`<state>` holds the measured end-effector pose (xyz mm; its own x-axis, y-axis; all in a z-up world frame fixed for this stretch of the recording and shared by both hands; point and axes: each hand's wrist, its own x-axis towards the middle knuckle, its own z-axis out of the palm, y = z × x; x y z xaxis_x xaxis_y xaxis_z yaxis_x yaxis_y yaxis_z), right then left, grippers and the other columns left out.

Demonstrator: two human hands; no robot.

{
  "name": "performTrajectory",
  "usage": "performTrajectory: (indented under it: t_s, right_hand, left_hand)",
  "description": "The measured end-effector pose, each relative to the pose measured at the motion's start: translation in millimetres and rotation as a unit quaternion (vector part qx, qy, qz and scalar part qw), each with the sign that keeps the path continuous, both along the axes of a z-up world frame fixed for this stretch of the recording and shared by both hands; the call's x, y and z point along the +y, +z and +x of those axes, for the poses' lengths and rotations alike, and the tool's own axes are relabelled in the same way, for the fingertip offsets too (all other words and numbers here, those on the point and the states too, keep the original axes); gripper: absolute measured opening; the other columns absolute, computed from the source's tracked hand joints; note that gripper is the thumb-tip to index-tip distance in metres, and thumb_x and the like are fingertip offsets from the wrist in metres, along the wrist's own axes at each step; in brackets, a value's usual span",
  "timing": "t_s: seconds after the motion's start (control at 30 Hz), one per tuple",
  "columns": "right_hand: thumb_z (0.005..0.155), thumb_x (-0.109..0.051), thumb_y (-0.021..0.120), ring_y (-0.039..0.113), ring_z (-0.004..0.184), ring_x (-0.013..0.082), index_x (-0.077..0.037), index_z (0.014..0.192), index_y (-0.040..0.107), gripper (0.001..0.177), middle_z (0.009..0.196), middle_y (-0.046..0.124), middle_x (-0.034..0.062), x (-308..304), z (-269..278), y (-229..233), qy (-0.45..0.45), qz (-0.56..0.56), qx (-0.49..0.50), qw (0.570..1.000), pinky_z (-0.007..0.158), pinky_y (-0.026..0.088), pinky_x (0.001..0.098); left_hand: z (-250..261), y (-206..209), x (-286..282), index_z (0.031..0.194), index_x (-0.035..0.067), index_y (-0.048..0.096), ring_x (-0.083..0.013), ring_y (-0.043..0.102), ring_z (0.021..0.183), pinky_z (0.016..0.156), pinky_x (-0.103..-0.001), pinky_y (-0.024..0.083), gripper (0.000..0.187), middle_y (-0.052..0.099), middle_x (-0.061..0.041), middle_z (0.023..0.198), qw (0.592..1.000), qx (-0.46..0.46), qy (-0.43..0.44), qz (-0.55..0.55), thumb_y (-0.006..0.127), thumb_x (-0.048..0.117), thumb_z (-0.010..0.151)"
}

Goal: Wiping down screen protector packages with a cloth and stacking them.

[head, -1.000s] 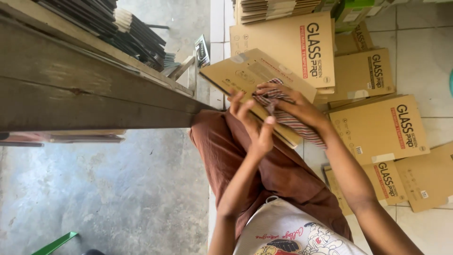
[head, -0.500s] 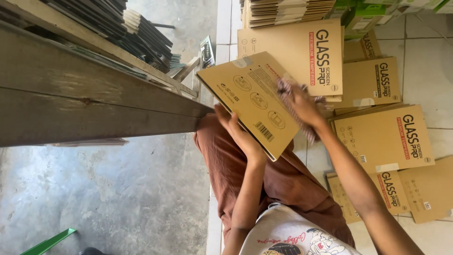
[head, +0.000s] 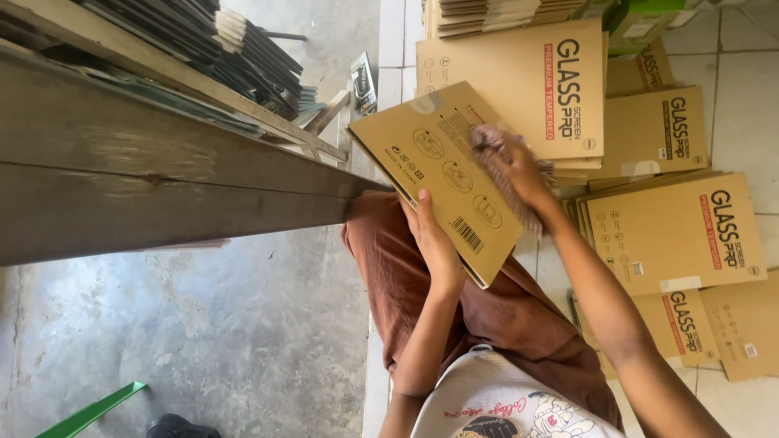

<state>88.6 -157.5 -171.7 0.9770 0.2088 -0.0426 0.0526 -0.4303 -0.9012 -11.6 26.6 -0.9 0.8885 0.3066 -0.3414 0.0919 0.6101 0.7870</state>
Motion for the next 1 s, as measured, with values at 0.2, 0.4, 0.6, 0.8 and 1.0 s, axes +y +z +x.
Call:
performTrajectory:
  t_s: [0.2, 0.4, 0.6, 0.8, 1.0]
  right_hand:
    - [0.108, -0.049, 0.040, 0.042, 0.145, 0.0329, -0.012, 0.155, 0.040, 0.060, 0.159, 0.044, 0.0151, 12.4, 21.1, 0.2, -0.027, -0.151, -0.012, 0.988, 0.118, 0.032, 0.0495]
    - [0.109, -0.053, 0.035, 0.027, 0.157, 0.0345, -0.019, 0.160, 0.035, 0.061, 0.169, 0.033, 0.0130, 99.5, -41.8, 170.9, 0.163, -0.031, -0.161, 0.973, 0.127, 0.013, 0.0575]
    - [0.108, -0.024, 0.050, 0.040, 0.147, 0.0327, -0.020, 0.156, 0.046, 0.048, 0.161, 0.046, 0.0109, 100.0, 60.7, 93.3, 0.064, 0.019, -0.076, 0.995, 0.123, 0.028, 0.0534]
    - [0.111, -0.042, 0.051, 0.052, 0.137, 0.0357, -0.002, 0.146, 0.053, 0.053, 0.147, 0.057, 0.0195, 5.3, 56.0, -63.2, -0.080, -0.200, -0.038, 0.976, 0.116, 0.037, 0.0529]
    - [0.101, -0.022, 0.049, 0.049, 0.134, 0.0355, -0.014, 0.159, 0.044, 0.059, 0.152, 0.052, 0.0160, 52.0, -76.5, 107.7, -0.047, -0.125, 0.086, 0.987, 0.118, 0.038, 0.0488]
  left_hand:
    - [8.1, 20.5, 10.1, 0.166, 0.008, 0.008, -0.0265, 0.017, 0.159, 0.124, -0.037, 0.020, 0.071, 0.010, -0.013, 0.175, 0.973, -0.054, 0.052, 0.219, 0.036, 0.041, 0.109]
    - [3.1, 3.6, 6.3, 0.167, 0.008, 0.004, -0.0307, 0.018, 0.161, 0.128, -0.038, 0.014, 0.070, 0.014, -0.018, 0.175, 0.965, -0.103, 0.026, 0.238, 0.029, 0.044, 0.112]
    - [2.6, 11.9, 21.8, 0.167, 0.010, 0.003, -0.0311, 0.026, 0.156, 0.123, -0.035, 0.025, 0.089, 0.018, -0.019, 0.173, 0.958, -0.109, -0.018, 0.264, 0.057, -0.001, 0.096]
    - [-1.7, -9.4, 29.9, 0.168, 0.012, 0.001, -0.0267, 0.018, 0.161, 0.125, -0.035, 0.025, 0.093, 0.010, -0.016, 0.177, 0.953, -0.090, -0.011, 0.289, 0.052, -0.012, 0.093]
    - [-13.2, -18.2, -0.1, 0.165, 0.000, 0.010, -0.0284, 0.015, 0.161, 0.126, -0.036, 0.016, 0.069, 0.012, -0.019, 0.176, 0.971, -0.065, 0.050, 0.224, 0.046, 0.016, 0.108]
